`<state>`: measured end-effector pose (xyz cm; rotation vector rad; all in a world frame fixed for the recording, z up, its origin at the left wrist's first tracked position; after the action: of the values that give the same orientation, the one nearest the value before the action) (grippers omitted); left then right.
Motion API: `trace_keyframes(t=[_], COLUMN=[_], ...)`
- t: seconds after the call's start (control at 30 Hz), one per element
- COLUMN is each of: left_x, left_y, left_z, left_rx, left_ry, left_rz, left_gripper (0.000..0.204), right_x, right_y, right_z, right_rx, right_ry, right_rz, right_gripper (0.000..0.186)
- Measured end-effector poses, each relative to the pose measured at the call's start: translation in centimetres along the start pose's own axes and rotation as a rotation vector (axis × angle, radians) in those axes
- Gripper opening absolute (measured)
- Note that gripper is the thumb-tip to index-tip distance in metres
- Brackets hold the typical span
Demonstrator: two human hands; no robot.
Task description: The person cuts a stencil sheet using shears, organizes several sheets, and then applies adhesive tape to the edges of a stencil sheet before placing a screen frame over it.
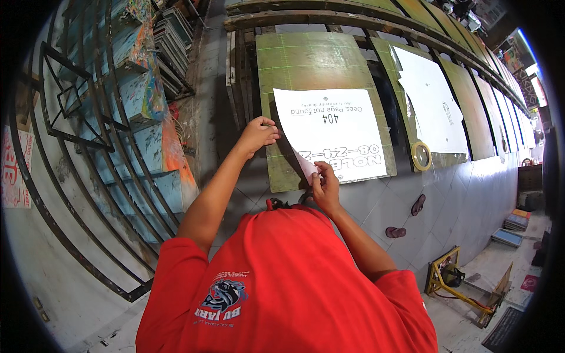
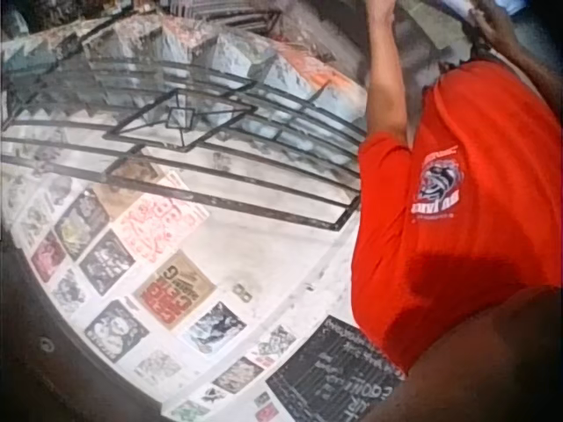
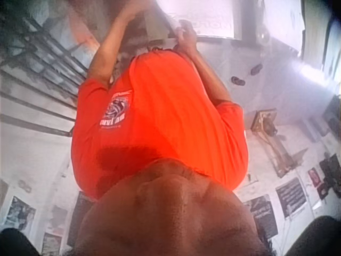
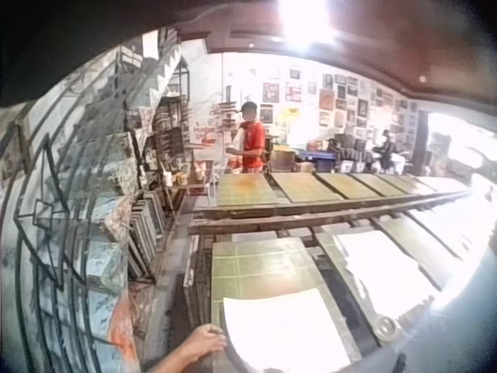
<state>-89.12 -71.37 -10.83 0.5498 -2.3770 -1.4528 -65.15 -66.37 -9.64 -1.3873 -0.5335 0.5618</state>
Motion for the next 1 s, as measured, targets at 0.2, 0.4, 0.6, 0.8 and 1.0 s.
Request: trace_keyframes(t=[0.2,0.4,0.6,0.8,1.0], left_x=[0.2,-0.4,-0.3,-0.3,-0.5], left_y=[-0.5,-0.6,-1.1,-1.7,-1.7], left_z=[0.2,0.1,0.4,0.7,0.5], left_rx=[-0.005,-0.005,-0.004,0.001,-0.002], left_ry=[0.0,-0.022,-0.018,-0.029,-0.054], left_rz=[-0.015,-0.028,-0.024,-0.084,-0.115], left_gripper=[0.025,0.028,0.029,0.028,0.03], right_x=[-0.1,-0.4,-1.4,-1.9,-3.8], right_y=[-0.5,-1.0,-2.4,-2.6,-4.0], right_z=[0.1,0.1,0.3,0.7,1.7], right_rx=[0.014,-0.019,0.131,0.078,0.099], right_ry=[-0.005,-0.033,-0.128,-0.171,-0.26], right_rz=[-0.084,-0.064,-0.102,-0.21,-0.571], right_gripper=[0.025,0.029,0.036,0.036,0.038])
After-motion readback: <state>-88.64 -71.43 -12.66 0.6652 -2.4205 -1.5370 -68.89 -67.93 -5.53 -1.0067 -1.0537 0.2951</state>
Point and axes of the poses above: each hand's wrist, its own z-axis towards the middle knuckle, its own x-axis out of the back of the hand, y = z × x, the point moved 9 cm from there along z, towards the middle knuckle, and after that the axes turned 9 degrees about z, right-handed, at the moved point
